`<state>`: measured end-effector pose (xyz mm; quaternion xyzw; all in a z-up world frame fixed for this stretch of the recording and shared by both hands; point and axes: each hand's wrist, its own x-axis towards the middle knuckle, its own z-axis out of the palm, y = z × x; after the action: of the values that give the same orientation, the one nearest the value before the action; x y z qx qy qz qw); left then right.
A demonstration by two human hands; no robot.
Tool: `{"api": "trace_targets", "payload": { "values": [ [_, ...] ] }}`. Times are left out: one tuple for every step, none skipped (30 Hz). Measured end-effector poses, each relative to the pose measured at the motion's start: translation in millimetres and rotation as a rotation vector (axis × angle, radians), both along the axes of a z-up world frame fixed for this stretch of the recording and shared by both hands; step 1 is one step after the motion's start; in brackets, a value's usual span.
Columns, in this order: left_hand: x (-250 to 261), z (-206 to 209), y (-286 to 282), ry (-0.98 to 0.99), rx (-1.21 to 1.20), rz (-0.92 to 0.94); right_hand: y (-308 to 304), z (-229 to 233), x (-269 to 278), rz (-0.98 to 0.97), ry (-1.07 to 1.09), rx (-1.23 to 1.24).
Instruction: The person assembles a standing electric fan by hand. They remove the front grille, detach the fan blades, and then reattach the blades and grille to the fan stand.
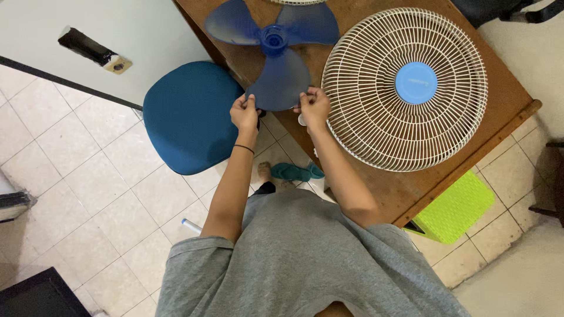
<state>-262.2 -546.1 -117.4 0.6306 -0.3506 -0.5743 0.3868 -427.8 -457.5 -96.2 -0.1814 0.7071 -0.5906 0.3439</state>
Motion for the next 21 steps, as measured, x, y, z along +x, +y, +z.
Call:
{"api": "trace_targets", "payload": {
  "values": [
    [2.8, -0.9, 0.2, 0.003, -0.003, 0.007, 0.6, -0.3, 5.0, 0.004, -0.016, -0.002],
    [6.2, -3.0, 0.7, 0.018, -0.018, 0.019, 1.5, -2.1, 10.4, 0.004, -0.032, -0.002],
    [11.5, -5.6, 0.2, 0.033, -0.033, 0.032, 2.6, -4.9, 15.2, 0.004, -0.048, -0.003],
    [15.7, -8.3, -2.0, 0.05, -0.05, 0.046, 3.8, -8.2, 19.3, 0.016, -0.074, -0.036],
    [19.9, -11.2, -2.8, 0.028, -0.065, 0.047, 5.4, -12.2, 24.2, 0.029, -0.101, -0.07],
    [26.7, -13.9, -2.1, 0.002, -0.08, 0.051, 5.3, -15.8, 29.9, 0.044, -0.13, -0.103],
    [33.1, -16.6, -2.9, -0.023, -0.095, 0.054, 3.3, -18.8, 35.1, 0.055, -0.164, -0.103],
    [37.5, -20.2, -4.4, -0.016, -0.11, 0.072, 2.6, -21.2, 39.1, 0.061, -0.195, -0.101],
    [41.9, -24.4, -6.4, -0.009, -0.126, 0.09, 2.0, -22.6, 43.0, 0.067, -0.227, -0.1],
    [46.7, -28.8, -9.0, -0.003, -0.141, 0.11, 1.6, -22.9, 48.0, 0.088, -0.238, -0.087],
    [50.5, -33.3, -12.0, -0.034, -0.169, 0.134, 1.0, -22.2, 53.2, 0.108, -0.248, -0.074],
    [53.8, -37.3, -15.1, -0.065, -0.196, 0.159, -0.3, -20.3, 57.8, 0.13, -0.259, -0.061],
    [57.2, -40.2, -18.5, -0.096, -0.223, 0.185, -2.1, -18.1, 62.1, 0.139, -0.306, -0.047],
    [61.0, -42.0, -22.2, -0.062, -0.227, 0.194, -4.1, -16.0, 66.0, 0.15, -0.353, -0.033],
    [64.6, -42.6, -25.2, -0.027, -0.231, 0.203, -6.0, -14.4, 69.6, 0.16, -0.399, -0.019],
    [69.1, -42.5, -25.8, 0.005, -0.234, 0.217, -9.2, -13.6, 73.5, 0.158, -0.423, -0.015],
    [71.8, -42.0, -24.5, 0.046, -0.228, 0.211, -13.6, -13.0, 76.7, 0.156, -0.446, -0.011],
    [72.0, -40.5, -24.3, 0.089, -0.225, 0.209, -18.8, -12.2, 78.8, 0.158, -0.468, -0.011],
    [71.8, -38.7, -24.2, 0.133, -0.223, 0.207, -21.6, -11.5, 81.6, 0.159, -0.478, 0.0],
    [71.5, -36.9, -23.8, 0.131, -0.168, 0.217, -23.7, -10.9, 84.9, 0.159, -0.489, 0.012],
    [70.9, -36.1, -23.4, 0.13, -0.113, 0.226, -26.5, -10.7, 88.5, 0.159, -0.499, 0.024]
  ]
}}
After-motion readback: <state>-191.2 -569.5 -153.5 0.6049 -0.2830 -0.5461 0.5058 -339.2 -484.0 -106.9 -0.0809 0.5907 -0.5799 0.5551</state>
